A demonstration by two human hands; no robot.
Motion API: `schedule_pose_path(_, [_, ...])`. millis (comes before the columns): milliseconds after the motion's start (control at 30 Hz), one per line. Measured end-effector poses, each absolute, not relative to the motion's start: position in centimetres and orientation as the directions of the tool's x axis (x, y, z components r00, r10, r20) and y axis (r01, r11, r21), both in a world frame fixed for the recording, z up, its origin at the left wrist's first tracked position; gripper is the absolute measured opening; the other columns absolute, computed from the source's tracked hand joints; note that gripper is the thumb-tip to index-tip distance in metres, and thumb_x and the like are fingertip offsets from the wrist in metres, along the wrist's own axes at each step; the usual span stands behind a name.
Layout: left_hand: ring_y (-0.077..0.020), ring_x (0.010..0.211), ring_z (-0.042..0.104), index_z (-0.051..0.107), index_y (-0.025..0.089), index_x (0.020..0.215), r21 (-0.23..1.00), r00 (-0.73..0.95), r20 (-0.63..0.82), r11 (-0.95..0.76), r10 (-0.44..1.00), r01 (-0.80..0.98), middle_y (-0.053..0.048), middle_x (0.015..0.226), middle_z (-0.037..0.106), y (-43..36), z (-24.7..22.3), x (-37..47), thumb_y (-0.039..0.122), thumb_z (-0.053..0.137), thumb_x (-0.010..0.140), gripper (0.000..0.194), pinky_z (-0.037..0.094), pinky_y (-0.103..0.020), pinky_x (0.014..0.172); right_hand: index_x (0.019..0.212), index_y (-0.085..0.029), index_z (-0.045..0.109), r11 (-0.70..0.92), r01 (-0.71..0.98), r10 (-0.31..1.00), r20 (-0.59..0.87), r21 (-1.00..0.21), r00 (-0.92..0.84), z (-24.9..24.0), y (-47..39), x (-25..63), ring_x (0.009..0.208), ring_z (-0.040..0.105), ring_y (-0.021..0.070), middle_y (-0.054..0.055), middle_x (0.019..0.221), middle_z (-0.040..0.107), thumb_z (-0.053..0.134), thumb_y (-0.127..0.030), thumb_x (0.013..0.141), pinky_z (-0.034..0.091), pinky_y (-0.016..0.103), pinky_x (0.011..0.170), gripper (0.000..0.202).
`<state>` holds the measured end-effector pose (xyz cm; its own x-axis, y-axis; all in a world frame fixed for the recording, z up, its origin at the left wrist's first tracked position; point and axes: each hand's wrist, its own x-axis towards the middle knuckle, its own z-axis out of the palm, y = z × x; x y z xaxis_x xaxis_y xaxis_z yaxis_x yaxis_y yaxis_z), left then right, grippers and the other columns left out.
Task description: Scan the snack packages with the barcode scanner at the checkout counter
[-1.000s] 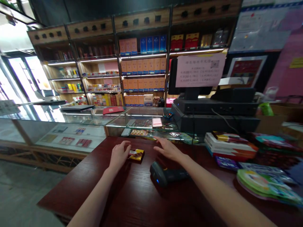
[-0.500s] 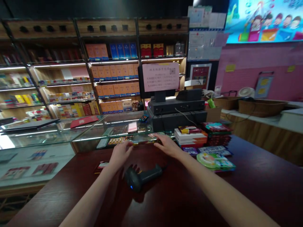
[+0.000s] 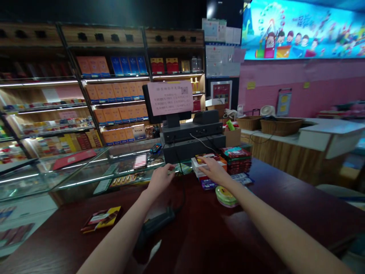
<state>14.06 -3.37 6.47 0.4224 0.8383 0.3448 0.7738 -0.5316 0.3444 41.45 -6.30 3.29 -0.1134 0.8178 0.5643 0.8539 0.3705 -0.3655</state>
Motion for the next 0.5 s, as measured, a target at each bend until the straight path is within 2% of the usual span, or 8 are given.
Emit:
schedule_pose_path(200, [-0.0224, 0.111, 0.066, 0.059, 0.024, 0.124, 0.372, 0.449, 0.373, -0.574, 0.812, 0.729, -0.005, 0.119, 0.071, -1.5, 6.1, 18.5, 0.024, 0.057, 0.089, 0.035, 0.047, -0.035, 0.099, 0.135, -0.019, 0.057, 0.306, 0.874, 0.775, 0.632, -0.379, 0.002, 3.1, -6.1, 45.3, 0.122, 0.055, 0.0279, 0.012, 0.127, 0.063, 0.057, -0.03, 0.09, 0.042, 0.046, 0.109, 0.046])
schedule_pose_path(367, [-0.0236, 0.122, 0.06, 0.052, 0.022, 0.133, 0.42, 0.457, 0.394, -0.598, 0.798, 0.683, -0.009, 0.13, 0.066, -0.4, 5.6, 21.7, 0.025, 0.06, 0.087, 0.047, 0.045, -0.037, 0.104, 0.137, -0.014, 0.053, 0.255, 0.865, 0.783, 0.617, -0.431, 0.076, 2.6, -5.2, 47.3, 0.131, 0.051, 0.0282, 0.016, 0.137, 0.058, 0.055, -0.026, 0.088, 0.038, 0.047, 0.114, 0.051])
schedule_pose_path(500, [-0.0248, 0.127, 0.057, 0.046, 0.023, 0.14, 0.44, 0.467, 0.388, -0.605, 0.795, 0.663, -0.011, 0.136, 0.063, 0.2, 5.2, 24.0, 0.028, 0.058, 0.087, 0.054, 0.042, -0.039, 0.107, 0.141, -0.017, 0.049, 0.234, 0.844, 0.795, 0.595, -0.483, 0.12, 2.0, -4.3, 47.9, 0.132, 0.053, 0.0275, 0.015, 0.14, 0.057, 0.058, -0.022, 0.084, 0.039, 0.048, 0.114, 0.057])
